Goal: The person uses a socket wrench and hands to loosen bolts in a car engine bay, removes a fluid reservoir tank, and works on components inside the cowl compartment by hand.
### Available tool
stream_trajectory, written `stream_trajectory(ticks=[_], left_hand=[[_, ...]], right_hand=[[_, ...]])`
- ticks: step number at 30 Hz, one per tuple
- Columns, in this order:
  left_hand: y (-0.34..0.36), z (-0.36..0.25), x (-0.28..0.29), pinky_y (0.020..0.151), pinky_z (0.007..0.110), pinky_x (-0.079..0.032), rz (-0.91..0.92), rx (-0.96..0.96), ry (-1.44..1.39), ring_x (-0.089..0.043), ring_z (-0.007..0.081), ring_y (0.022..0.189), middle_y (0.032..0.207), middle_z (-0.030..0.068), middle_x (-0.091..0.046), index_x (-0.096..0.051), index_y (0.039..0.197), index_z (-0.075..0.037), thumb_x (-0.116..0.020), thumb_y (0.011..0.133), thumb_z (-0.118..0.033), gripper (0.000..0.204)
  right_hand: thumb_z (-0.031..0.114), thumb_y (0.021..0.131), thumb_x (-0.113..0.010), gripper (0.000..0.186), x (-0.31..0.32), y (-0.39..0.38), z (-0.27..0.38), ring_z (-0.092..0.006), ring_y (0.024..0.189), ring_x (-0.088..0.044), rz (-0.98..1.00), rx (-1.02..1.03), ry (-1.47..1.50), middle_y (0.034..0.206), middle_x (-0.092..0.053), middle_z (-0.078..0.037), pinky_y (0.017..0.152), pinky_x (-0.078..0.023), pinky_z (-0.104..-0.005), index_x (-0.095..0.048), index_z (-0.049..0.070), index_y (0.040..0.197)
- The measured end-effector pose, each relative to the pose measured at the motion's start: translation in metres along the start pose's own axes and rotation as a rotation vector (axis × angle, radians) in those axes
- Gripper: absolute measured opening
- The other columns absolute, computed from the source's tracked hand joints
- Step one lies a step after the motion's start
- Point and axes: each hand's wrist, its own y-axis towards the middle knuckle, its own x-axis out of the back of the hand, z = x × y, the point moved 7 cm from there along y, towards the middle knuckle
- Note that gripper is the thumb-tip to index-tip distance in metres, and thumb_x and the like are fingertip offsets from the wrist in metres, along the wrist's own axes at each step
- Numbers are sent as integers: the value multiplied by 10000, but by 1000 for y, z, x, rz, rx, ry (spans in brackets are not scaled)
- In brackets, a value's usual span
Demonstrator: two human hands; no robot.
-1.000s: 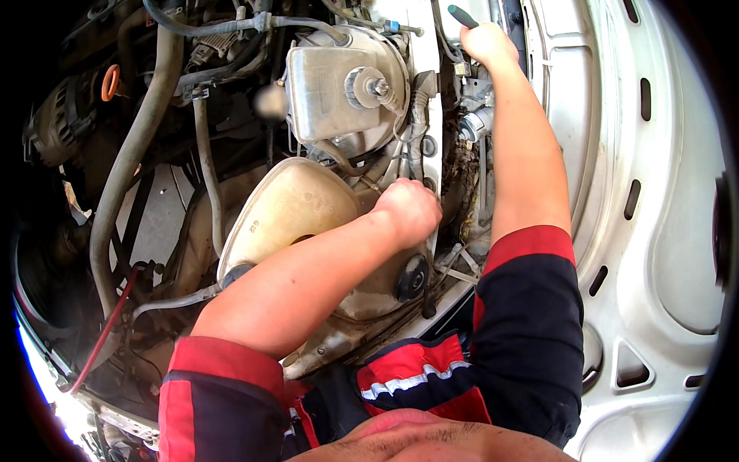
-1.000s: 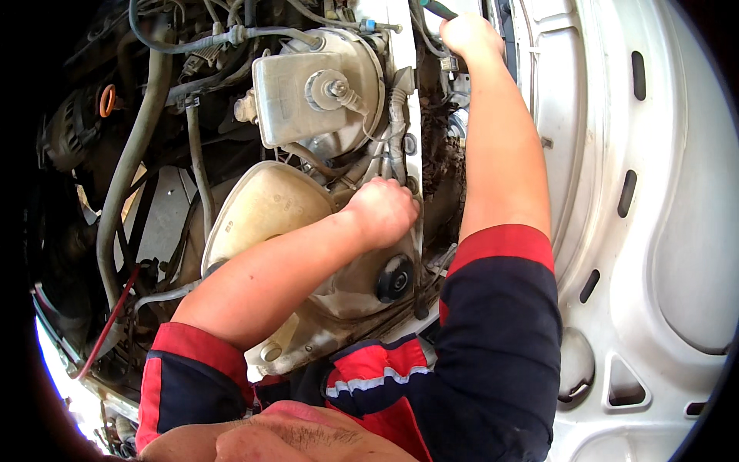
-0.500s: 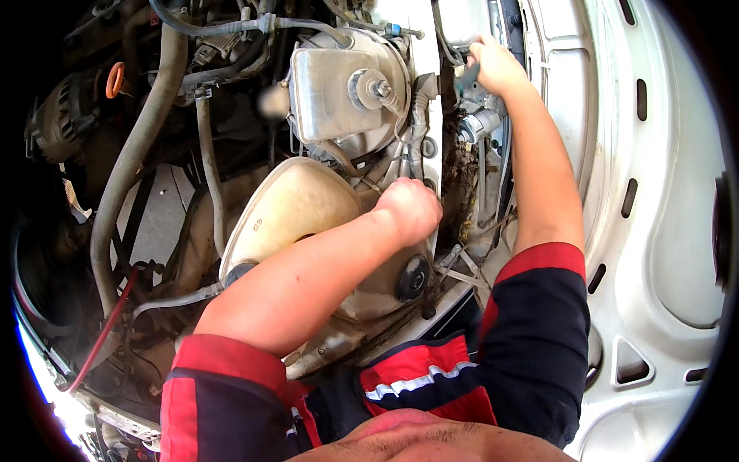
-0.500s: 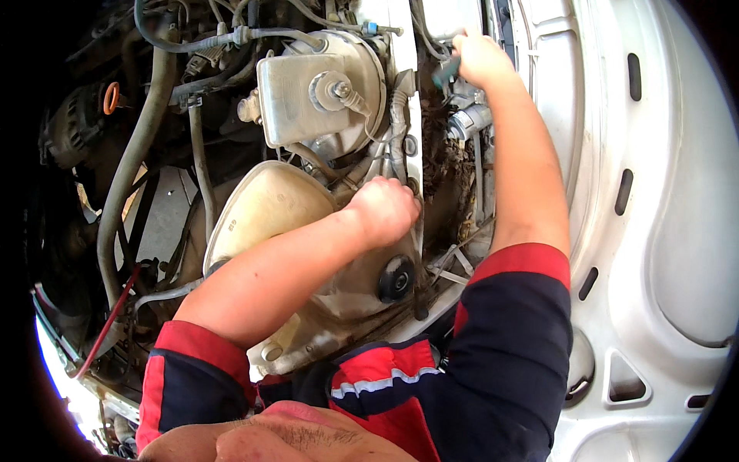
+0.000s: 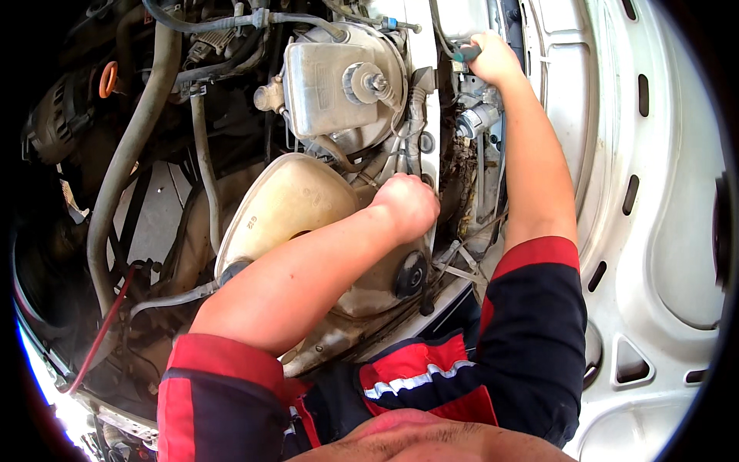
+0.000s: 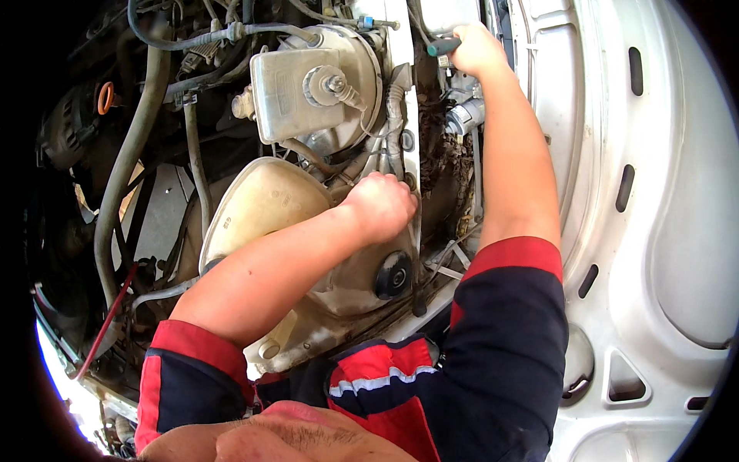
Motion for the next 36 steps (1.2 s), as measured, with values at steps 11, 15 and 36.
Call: stream_trajectory(ticks=[11,15,36], left_hand=[[-1,-2,5,788,381,-547,-32,-12,5,-686,244,957,977,70,-715,-719,952,-107,-582,851,-152,177],[0,-2,6,788,378,-547,-27,-10,7,-687,243,954,981,69,-715,-721,959,-108,-582,853,-153,180],[1,2,10,759,395,-550,-12,58,-13,-696,271,997,1042,108,-733,-755,1005,-83,-585,864,-150,231]], right_hand=[[425,861,-554,396,2,17,-4,-358,1118,-641,139,-299,67,1145,-703,-144,954,-506,-437,-724,202,1140],[428,860,-555,473,-1,27,-9,-366,1157,-625,164,-361,127,1194,-682,-179,998,-473,-435,-703,116,1183],[395,855,-593,476,-5,38,-23,-370,1094,-648,175,-328,167,1138,-681,-234,946,-501,-446,-699,47,1162]])
